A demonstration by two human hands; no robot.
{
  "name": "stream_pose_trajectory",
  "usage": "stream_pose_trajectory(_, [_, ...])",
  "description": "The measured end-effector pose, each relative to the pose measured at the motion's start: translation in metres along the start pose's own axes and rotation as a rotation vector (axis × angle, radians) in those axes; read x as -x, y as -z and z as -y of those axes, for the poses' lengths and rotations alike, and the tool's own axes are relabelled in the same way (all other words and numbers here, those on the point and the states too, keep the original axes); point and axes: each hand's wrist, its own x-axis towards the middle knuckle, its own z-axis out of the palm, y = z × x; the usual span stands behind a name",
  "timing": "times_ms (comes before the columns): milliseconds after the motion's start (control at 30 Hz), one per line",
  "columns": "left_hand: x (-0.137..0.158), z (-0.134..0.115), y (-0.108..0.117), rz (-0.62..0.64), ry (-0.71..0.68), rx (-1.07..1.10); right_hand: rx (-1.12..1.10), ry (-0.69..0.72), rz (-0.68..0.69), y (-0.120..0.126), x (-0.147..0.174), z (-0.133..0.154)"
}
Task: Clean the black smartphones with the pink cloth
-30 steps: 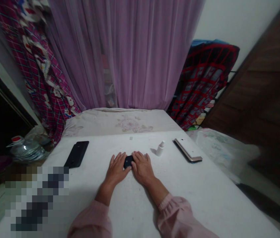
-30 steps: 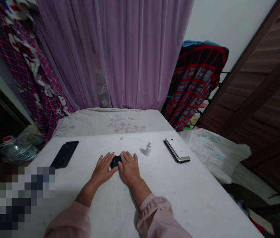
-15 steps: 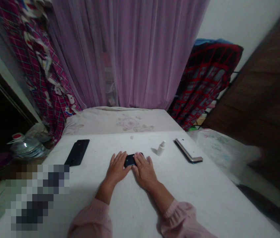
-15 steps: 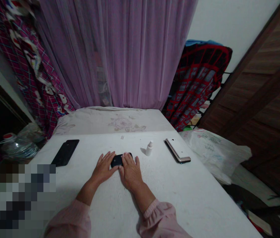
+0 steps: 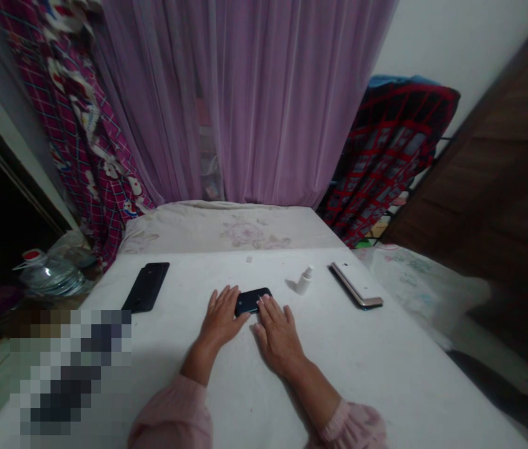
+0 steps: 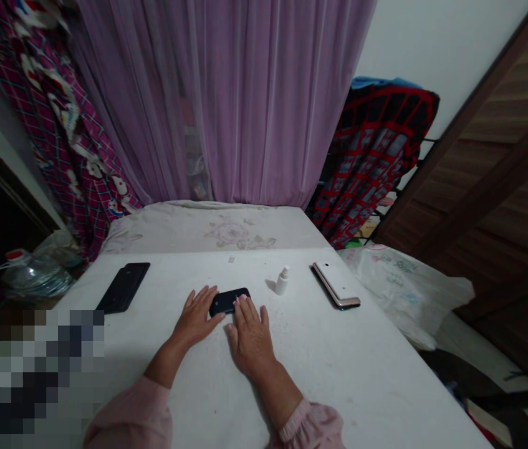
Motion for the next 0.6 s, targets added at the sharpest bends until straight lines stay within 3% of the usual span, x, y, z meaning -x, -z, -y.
stream_pose_trajectory(267, [-0.001,-0.001,0.003,0.062,0.022,0.002,-0.010,-0.051,0.021,0.001,-0.046,-0.004])
stream_pose_trajectory(600, [0.000,0.000,-0.002,-0.001,0.008,0.011,-0.021,-0.031,0.002,-0.001,0.004,-0.003])
